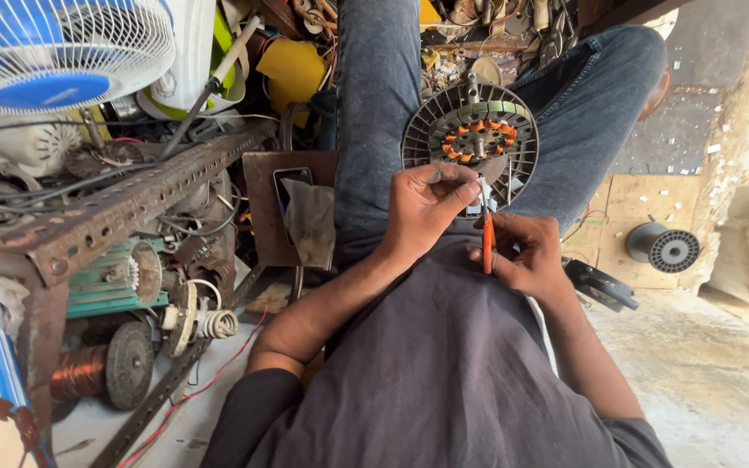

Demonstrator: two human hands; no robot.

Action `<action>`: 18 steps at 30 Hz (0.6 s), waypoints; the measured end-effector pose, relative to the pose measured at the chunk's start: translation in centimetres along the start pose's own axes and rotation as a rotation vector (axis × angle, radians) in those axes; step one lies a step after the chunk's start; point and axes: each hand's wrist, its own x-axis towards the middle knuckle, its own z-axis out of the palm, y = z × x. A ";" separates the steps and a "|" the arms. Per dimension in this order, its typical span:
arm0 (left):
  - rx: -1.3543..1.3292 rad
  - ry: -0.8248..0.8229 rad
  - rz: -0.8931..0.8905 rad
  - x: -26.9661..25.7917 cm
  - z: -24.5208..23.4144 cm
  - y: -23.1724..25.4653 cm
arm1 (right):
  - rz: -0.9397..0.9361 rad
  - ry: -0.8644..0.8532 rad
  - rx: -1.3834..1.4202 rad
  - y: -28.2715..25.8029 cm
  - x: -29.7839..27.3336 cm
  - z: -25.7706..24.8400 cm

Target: The person removes a motor rotor from a blue winding machine and sits on the floor to work on it. They use scissors to cut insulation from the copper windings and then wrap the exposed wire ends with white tape.

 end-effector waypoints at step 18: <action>0.007 -0.045 -0.004 0.3 -0.3 0.0 | 0.003 0.049 0.027 0.4 -0.6 0.5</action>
